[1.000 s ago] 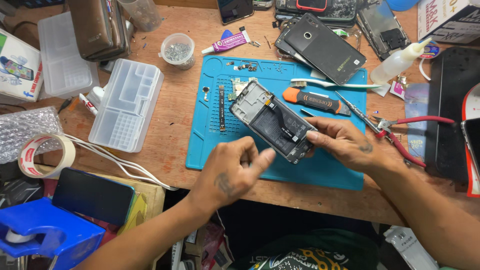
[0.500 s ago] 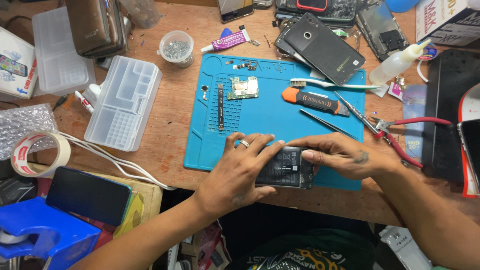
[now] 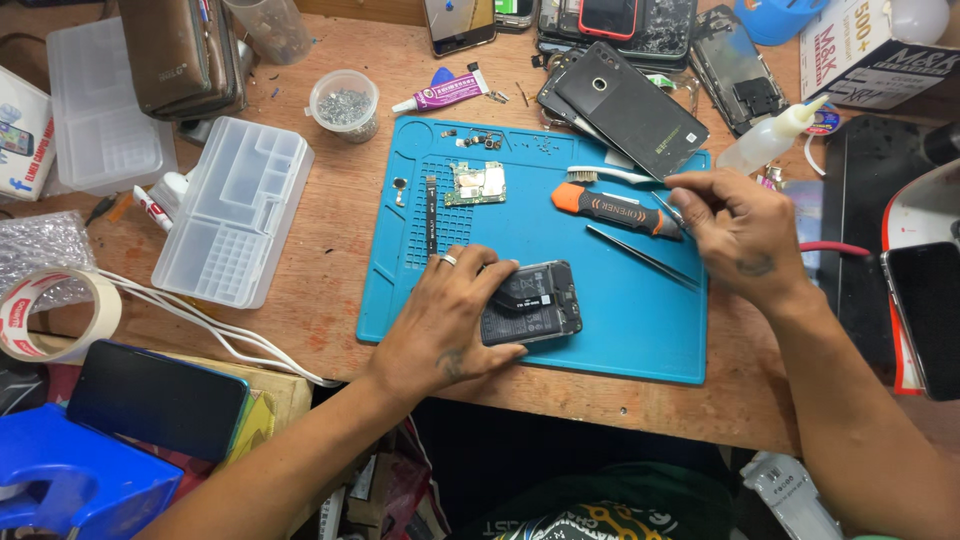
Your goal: The person disassembles a smartphone on a blue anti-static mat, using a utility knife and a metal spudger to pry open the casing and disconnect internal components. The person removes the motherboard and places it on the mat.
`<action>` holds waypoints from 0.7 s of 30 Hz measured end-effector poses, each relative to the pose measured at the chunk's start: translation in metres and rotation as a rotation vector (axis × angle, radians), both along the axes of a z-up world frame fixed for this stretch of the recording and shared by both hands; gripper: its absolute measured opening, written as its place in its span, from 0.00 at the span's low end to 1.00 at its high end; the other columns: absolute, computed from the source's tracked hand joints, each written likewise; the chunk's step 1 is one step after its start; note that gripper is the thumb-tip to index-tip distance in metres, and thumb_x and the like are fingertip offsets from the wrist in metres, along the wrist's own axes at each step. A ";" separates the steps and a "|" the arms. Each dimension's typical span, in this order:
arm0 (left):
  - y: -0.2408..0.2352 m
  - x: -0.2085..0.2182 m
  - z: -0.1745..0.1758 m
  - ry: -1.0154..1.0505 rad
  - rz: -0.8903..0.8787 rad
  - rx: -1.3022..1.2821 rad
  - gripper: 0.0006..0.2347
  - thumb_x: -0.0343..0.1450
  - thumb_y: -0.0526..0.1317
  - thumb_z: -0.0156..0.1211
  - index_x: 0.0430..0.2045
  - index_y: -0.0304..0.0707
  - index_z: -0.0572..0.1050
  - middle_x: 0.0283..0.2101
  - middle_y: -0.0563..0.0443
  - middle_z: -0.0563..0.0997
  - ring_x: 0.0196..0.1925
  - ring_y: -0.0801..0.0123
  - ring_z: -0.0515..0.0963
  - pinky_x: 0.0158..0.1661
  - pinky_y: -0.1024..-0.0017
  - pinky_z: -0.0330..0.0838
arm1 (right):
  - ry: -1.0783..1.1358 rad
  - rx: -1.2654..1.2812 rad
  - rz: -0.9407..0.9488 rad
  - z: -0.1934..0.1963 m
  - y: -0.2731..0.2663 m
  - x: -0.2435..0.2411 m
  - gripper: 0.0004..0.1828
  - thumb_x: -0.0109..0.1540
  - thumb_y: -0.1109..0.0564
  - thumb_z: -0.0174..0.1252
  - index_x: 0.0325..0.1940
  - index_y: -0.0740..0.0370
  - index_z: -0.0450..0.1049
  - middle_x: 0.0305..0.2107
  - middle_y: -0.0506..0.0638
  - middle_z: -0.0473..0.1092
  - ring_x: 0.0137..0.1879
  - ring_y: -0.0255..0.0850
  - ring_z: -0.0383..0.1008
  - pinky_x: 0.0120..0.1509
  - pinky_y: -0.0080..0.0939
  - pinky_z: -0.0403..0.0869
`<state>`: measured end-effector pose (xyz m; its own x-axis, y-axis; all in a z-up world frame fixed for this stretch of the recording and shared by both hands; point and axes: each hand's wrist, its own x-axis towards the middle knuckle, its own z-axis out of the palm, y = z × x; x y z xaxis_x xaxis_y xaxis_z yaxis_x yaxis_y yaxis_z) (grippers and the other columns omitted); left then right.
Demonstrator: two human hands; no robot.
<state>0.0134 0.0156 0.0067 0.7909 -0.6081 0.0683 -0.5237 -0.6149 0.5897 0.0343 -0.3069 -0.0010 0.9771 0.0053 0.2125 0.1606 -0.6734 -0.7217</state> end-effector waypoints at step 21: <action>0.004 0.013 -0.009 0.012 0.085 0.045 0.37 0.52 0.53 0.79 0.51 0.31 0.73 0.48 0.41 0.71 0.54 0.52 0.69 0.58 0.59 0.63 | 0.016 -0.341 -0.064 0.029 -0.047 -0.009 0.10 0.67 0.55 0.66 0.49 0.63 0.81 0.34 0.50 0.78 0.37 0.37 0.75 0.43 0.37 0.74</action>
